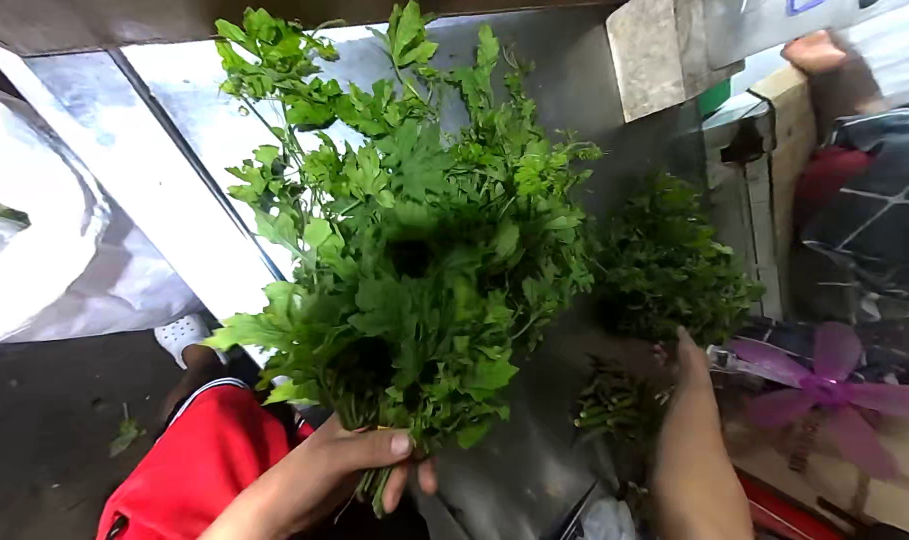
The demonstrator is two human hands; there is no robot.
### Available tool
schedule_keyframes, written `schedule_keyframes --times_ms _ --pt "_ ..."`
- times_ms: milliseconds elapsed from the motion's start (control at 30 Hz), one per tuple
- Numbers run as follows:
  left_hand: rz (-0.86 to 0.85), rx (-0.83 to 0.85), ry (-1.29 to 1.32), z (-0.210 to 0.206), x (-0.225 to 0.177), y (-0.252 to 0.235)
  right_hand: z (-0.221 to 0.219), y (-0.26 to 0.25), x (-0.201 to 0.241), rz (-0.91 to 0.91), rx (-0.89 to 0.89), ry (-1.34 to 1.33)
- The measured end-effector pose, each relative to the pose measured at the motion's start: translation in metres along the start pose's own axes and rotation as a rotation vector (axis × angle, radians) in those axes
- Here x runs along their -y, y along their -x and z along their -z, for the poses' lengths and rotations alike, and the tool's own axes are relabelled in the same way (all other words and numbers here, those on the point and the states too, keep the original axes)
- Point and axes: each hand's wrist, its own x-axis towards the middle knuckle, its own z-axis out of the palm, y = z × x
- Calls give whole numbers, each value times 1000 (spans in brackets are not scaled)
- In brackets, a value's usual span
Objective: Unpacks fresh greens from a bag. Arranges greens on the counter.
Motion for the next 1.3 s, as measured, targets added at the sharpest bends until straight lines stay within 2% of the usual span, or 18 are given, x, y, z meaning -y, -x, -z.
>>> schedule_keyframes --times_ms 100,167,233,267,367,433,500,600,733,833,933,1000,1067,1167,1233,1300 --pt "-153 52 -54 -21 -23 18 31 25 34 177 -171 199" --pt "-108 42 -8 -20 -28 28 62 46 69 342 -398 250" --pt "1 -56 -8 -12 -23 29 88 71 100 444 -555 124" --pt "53 -127 -17 -9 -20 27 95 84 114 455 -530 30" --pt "164 -221 -26 -5 -14 22 103 131 150 505 -263 -319" --pt "204 -231 -36 -12 -12 18 102 178 174 634 -256 -420" --pt "220 -218 -48 -17 -13 15 88 240 180 726 -221 -412" --pt "191 -172 -94 -25 -14 10 48 333 149 823 -60 -329" --pt "156 -123 -72 -35 -14 6 -9 441 53 897 182 -182" --pt "142 -148 -48 -35 -12 10 -37 499 -16 908 412 -62" --pt "150 -235 -43 -36 -6 15 -54 517 -67 1059 453 56" --pt "146 -244 -32 -30 0 15 -54 512 -76 1071 497 -10" --pt "131 -161 9 -18 2 13 -40 495 -64 902 597 -240" --pt "35 -37 183 -12 -14 8 -5 433 -18 680 481 -624" --pt "-96 108 340 -23 -33 12 25 396 14 682 343 -850" --pt "-234 310 419 -35 -46 12 45 378 34 810 218 -891"
